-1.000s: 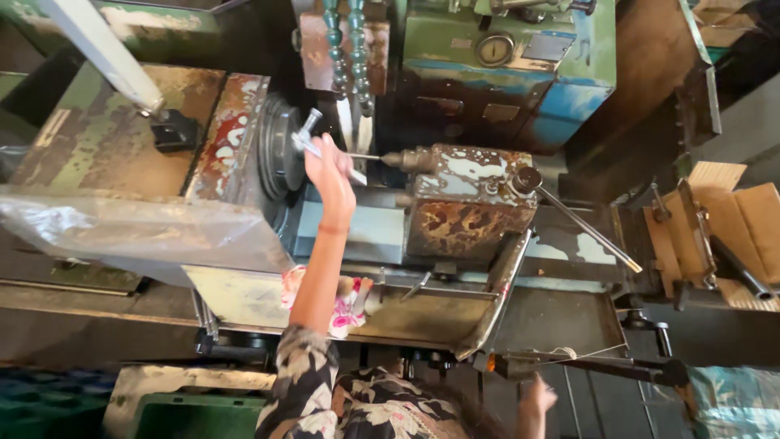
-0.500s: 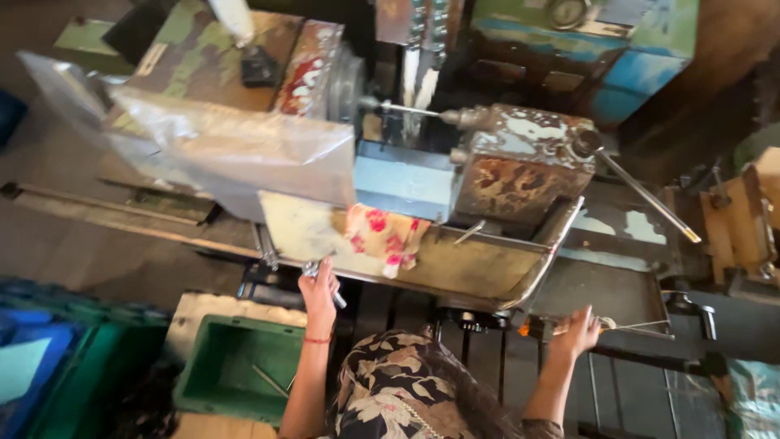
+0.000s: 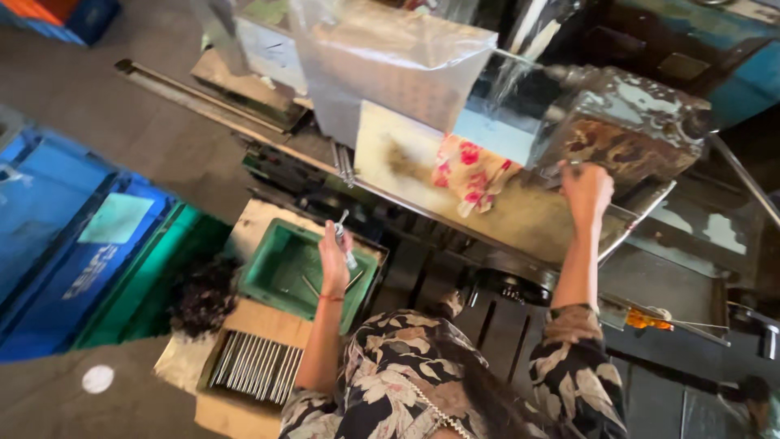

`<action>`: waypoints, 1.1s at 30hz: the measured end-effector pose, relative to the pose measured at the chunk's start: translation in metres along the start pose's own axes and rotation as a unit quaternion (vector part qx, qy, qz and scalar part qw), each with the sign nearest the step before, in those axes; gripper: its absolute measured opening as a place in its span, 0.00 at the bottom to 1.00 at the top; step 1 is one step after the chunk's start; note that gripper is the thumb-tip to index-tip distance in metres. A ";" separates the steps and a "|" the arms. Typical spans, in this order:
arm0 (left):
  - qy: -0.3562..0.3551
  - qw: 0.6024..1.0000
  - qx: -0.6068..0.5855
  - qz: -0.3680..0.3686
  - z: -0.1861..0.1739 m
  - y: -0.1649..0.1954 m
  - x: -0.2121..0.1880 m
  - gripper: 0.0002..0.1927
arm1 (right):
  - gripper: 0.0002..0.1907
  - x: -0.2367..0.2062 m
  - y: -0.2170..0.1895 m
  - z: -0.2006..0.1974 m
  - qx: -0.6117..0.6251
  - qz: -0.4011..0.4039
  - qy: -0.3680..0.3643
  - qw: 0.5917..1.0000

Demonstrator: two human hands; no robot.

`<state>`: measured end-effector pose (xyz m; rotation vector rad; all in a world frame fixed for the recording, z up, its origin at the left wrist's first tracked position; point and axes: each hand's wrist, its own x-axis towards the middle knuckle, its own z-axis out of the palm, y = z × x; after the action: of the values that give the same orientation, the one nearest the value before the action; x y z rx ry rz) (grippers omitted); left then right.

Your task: The person repeatedly picks up small metal rods from a green bin, inserts them into a metalworking machine, and operates a lever to process each rod. After processing, the rods are placed back into the bin. The cycle is repeated multiple times.

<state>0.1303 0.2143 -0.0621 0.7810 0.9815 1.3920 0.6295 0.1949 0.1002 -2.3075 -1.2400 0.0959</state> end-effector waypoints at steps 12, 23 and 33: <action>0.044 0.919 -0.375 -0.112 0.031 0.044 -0.039 0.13 | 0.10 -0.261 -0.187 0.099 0.277 -0.155 -0.225 0.921; -0.044 0.951 -0.299 -0.059 0.001 0.058 -0.095 0.13 | 0.11 -0.328 -0.206 0.138 0.289 -0.220 -0.076 0.928; 0.088 0.893 -0.431 -0.095 -0.002 0.083 -0.092 0.10 | 0.11 -0.353 -0.191 0.112 0.252 -0.260 0.019 0.932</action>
<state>0.1000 0.1274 0.0207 -0.1064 0.4529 1.5406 0.2472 0.0453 0.0312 -1.4932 -1.5512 0.1595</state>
